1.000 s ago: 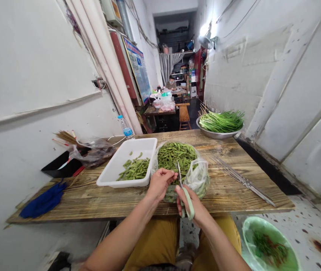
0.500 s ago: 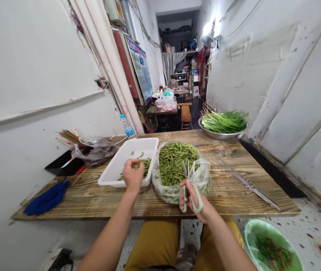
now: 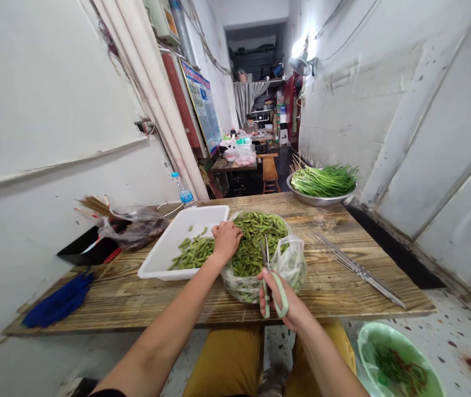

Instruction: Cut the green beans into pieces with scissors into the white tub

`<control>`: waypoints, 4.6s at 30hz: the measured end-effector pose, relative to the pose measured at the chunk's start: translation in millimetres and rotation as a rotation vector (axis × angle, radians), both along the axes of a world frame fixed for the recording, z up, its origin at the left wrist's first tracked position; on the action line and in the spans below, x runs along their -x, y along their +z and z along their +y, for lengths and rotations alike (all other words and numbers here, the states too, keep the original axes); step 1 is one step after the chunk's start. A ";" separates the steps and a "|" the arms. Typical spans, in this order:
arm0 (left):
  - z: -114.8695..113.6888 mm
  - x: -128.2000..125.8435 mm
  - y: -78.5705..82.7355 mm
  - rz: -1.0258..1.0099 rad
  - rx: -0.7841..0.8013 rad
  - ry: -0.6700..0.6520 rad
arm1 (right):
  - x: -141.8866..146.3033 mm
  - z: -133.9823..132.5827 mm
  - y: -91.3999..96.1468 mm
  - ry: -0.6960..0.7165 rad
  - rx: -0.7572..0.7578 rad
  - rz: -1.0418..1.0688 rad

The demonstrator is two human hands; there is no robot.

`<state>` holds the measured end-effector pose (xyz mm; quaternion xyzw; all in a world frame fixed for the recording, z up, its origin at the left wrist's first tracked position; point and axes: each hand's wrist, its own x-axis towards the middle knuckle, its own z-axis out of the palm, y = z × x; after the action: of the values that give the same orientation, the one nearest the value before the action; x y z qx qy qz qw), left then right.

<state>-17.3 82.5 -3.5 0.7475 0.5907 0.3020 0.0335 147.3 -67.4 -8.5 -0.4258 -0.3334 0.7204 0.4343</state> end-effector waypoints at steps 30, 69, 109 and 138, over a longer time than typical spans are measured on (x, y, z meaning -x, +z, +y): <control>-74.9 -11.3 9.2 -1.535 0.668 -0.164 | 13.6 -12.6 -1.1 0.071 -0.080 -0.104; 7.4 -11.0 1.1 0.534 0.033 -0.084 | 5.9 -4.7 -19.8 0.049 -0.001 0.015; -66.6 4.4 0.5 -0.887 0.559 -0.324 | 13.2 3.6 -21.5 0.007 -0.232 -0.394; -93.0 -15.0 8.5 -1.377 0.605 -0.147 | 25.1 -6.1 -16.6 0.056 -0.198 -0.172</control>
<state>-2.3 -10.4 5.0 0.3854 0.4419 0.5224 0.6191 122.2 -73.4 -25.1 -0.4314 -0.4506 0.6567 0.4238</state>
